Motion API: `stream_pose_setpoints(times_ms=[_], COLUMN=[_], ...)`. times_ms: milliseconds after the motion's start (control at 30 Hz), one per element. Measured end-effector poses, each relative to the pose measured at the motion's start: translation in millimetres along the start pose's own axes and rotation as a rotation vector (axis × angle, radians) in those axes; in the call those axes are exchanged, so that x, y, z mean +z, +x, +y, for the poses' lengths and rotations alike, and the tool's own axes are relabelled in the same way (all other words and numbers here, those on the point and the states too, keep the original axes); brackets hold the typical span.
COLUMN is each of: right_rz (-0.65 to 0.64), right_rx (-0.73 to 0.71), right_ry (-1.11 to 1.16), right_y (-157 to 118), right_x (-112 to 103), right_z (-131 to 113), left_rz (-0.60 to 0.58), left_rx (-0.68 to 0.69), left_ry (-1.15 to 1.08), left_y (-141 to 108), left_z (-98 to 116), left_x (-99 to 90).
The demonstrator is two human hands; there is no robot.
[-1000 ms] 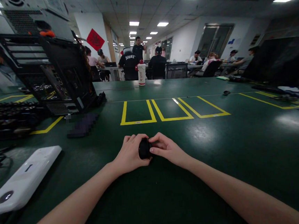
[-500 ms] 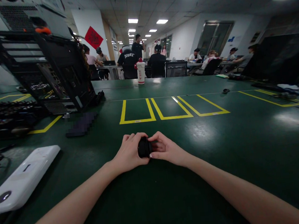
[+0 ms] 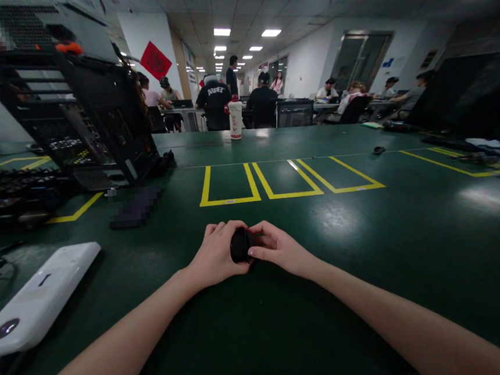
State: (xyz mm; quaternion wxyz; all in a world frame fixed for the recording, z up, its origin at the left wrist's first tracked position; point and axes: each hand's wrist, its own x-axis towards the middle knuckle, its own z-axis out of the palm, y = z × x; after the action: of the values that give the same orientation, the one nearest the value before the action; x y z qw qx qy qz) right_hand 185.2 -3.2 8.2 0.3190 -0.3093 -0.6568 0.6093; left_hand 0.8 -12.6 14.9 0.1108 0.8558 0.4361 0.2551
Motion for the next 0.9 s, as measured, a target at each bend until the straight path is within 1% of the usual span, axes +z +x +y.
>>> stream_pose_setpoints(times_ms=[133, 367, 500, 633, 733, 800, 900], right_rz=[-0.048, 0.016, 0.042, -0.026, -0.062, -0.047, 0.009], right_rx=[-0.033, -0.046, -0.009, -0.016, -0.039, -0.048, -0.055], right_ry=[0.054, 0.032, -0.011, 0.031, 0.068, 0.063, 0.032], right_y=[-2.3, 0.4, 0.6, -0.4, -1.0, -0.7, 0.6], right_x=[-0.5, 1.7, 1.2, -0.6, -1.1, -0.7, 0.2], right_z=[-4.2, -1.8, -0.3, -1.7, -2.4, -1.5, 1.3], left_rz=[0.004, 0.008, -0.012, 0.001, -0.03, -0.034, 0.005], left_rx=[-0.002, -0.004, -0.003, -0.003, 0.003, 0.005, 0.006], left_ry=[0.0, -0.001, -0.008, 0.004, 0.009, 0.007, 0.008], left_y=[-0.2, -0.5, -0.3, 0.1, 0.1, -0.1, -0.5], left_z=[-0.9, -0.6, -0.9, 0.0, 1.0, 0.8, -1.1], left_x=[0.6, 0.7, 0.4, -0.5, -2.3, -2.6, -0.5])
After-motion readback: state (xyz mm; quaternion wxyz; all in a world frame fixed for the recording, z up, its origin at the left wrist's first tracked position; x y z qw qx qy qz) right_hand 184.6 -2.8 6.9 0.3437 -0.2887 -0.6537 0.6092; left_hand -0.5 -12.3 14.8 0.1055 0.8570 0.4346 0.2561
